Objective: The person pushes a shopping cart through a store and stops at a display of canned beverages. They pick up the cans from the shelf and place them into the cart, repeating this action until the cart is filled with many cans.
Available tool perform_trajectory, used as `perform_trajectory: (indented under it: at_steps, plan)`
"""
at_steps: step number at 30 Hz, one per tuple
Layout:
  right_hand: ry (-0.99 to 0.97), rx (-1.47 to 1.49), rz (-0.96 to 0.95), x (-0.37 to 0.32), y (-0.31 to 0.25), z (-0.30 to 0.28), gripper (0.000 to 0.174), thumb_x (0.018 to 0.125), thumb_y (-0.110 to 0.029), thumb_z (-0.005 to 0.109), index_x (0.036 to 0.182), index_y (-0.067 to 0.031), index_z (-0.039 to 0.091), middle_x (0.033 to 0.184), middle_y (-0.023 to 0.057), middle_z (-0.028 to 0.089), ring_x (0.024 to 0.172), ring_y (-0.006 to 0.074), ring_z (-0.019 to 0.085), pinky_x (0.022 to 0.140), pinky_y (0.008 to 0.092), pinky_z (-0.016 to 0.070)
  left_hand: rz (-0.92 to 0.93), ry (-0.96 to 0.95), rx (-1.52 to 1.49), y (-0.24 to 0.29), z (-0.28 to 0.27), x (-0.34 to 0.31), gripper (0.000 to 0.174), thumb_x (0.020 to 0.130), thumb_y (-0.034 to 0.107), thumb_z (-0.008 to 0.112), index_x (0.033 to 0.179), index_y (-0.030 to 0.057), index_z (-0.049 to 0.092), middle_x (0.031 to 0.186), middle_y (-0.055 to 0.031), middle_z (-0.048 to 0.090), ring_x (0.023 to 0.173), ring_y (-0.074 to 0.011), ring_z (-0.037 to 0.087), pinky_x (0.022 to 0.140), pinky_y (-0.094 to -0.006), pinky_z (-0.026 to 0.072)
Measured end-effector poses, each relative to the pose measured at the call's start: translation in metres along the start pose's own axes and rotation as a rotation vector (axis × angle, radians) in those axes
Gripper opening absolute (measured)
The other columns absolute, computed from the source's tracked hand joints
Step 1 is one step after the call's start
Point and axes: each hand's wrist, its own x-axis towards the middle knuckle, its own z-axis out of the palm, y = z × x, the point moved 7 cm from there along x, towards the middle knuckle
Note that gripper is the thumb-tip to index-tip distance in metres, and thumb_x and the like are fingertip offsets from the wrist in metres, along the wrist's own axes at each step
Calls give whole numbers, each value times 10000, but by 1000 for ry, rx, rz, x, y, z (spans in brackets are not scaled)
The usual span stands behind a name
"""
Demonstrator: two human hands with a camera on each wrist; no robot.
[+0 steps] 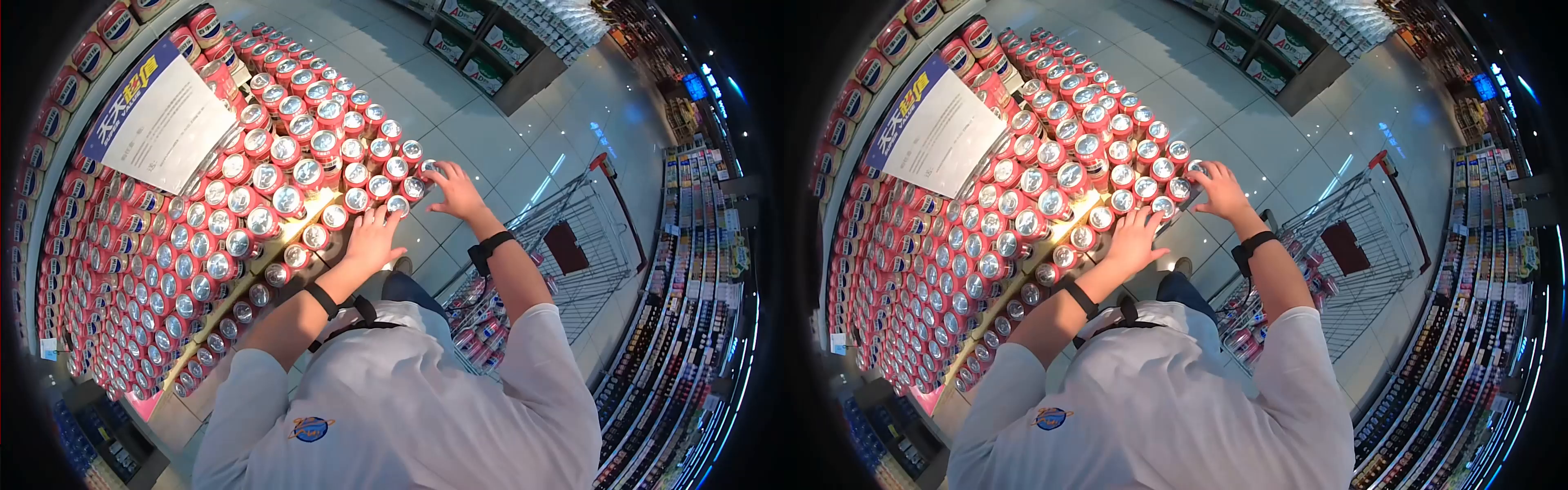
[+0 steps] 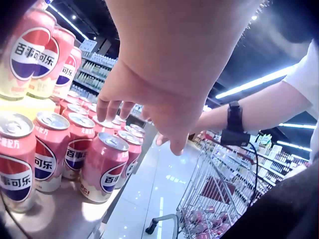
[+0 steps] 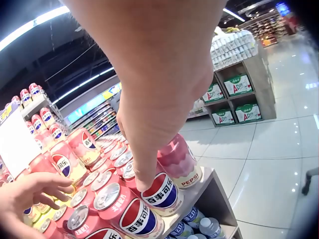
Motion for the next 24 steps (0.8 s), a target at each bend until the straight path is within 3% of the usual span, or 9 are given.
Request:
perform_trajectory:
  at_steps: [4, 7, 11, 18, 24]
  plan:
    - [-57, -7, -197, 24, 13, 9, 895, 551, -363, 945, 1351, -279, 553, 1451, 79, 470, 1383, 366, 402, 1151, 534, 351, -68, -19, 143, 0, 26, 24, 834, 759, 477, 822, 1461, 200, 467, 1340, -165, 484, 1201, -337, 476, 969, -474, 415]
    - [-39, 16, -350, 37, 24, 19, 888, 559, -431, 929, 1351, -280, 557, 1415, 85, 479, 1350, 359, 423, 1124, 526, 366, -109, 41, 228, 1, 32, 34, 831, 761, 499, 811, 1458, 200, 474, 1343, -150, 484, 1173, -321, 488, 939, -465, 421]
    - [-96, 44, -460, 45, 30, 40, 878, 577, -517, 894, 1350, -268, 562, 1334, 81, 506, 1304, 343, 446, 1077, 504, 400, -227, 3, 303, -2, 42, 44, 820, 760, 537, 791, 1455, 223, 489, 1191, -85, 514, 1070, -261, 509, 903, -452, 427]
    - [-35, 97, -479, 51, 24, 47, 795, 604, -607, 848, 1250, -211, 610, 1215, 65, 535, 1200, 305, 485, 931, 463, 455, -220, 75, 385, -9, 61, 45, 779, 799, 569, 733, 1399, 128, 504, 1032, -84, 547, 966, -255, 536, 853, -443, 440]
    - [-66, -28, -515, 52, 21, 59, 785, 677, -675, 773, 1228, -145, 596, 1225, 75, 579, 1219, 289, 498, 906, 476, 483, -260, 110, 267, -12, 66, 47, 701, 808, 530, 735, 1310, 90, 518, 985, -101, 563, 940, -276, 561, 833, -416, 463]
